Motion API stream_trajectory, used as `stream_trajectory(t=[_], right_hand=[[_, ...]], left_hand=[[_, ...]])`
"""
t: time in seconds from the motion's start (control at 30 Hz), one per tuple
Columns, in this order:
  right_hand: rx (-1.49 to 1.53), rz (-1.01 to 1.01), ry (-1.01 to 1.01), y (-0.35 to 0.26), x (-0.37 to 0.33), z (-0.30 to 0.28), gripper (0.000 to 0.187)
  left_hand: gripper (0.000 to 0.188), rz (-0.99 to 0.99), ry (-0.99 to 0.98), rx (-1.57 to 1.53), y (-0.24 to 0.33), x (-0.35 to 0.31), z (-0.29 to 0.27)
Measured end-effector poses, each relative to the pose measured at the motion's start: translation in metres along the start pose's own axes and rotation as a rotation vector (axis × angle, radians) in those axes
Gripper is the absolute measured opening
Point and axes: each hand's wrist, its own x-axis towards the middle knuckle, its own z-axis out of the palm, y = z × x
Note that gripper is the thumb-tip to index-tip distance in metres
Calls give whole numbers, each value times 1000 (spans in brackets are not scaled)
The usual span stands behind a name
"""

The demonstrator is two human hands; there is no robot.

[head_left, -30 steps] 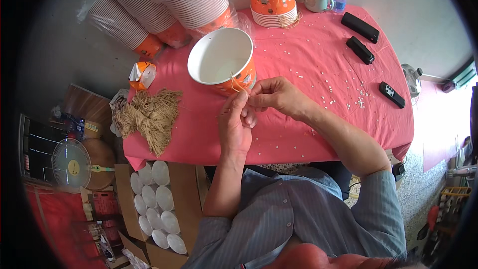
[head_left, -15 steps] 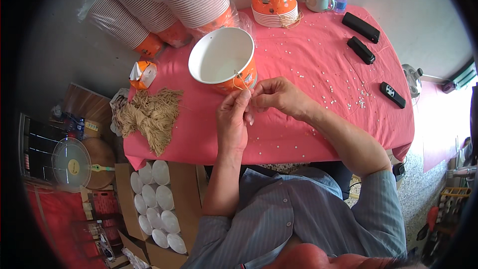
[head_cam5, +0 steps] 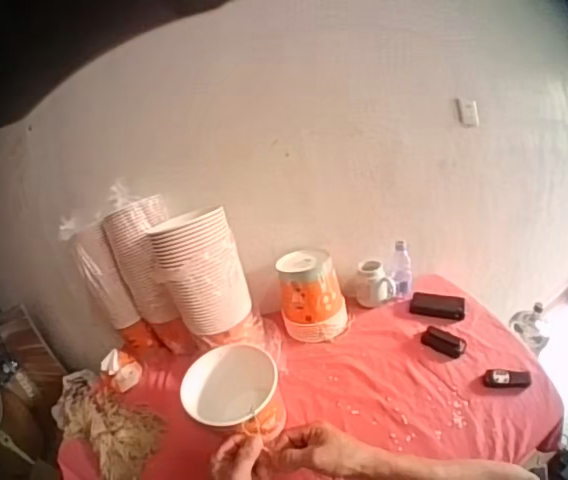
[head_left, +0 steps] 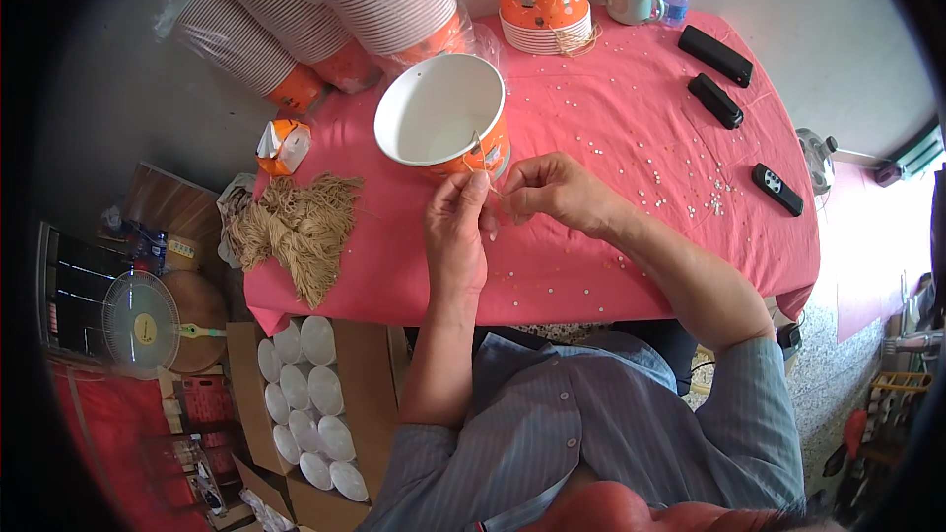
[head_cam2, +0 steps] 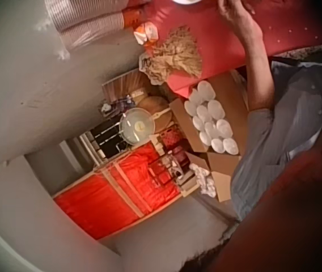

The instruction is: Assembling paper bowls by threading a thin cord through pre-cut holes using a specialized threading tool.

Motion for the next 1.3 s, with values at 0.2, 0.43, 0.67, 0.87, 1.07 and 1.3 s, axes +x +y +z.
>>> stream_trajectory(t=[0.2, 0.43, 0.67, 0.87, 1.07, 1.3], right_hand=[[1, -20, -51, -4, 0, -7, 8], [55, -44, -129, -28, -11, -12, 10], [39, -7, -272, -48, -27, -26, 15], [37, -18, -259, -57, -30, -18, 16], [-23, 1, -323, -69, -37, -6, 13], [-63, -126, -250, -102, -43, 6, 9]], left_hand=[[23, 13, 31, -24, 2, -1, 6], [22, -66, -30, -218, 3, -7, 8], [24, -127, -87, -193, -2, -13, -16], [44, 821, 62, 968, 12, -27, -15], [37, 1081, -42, 1026, 17, -16, -2], [31, 1161, 67, 1049, 32, -13, 0]])
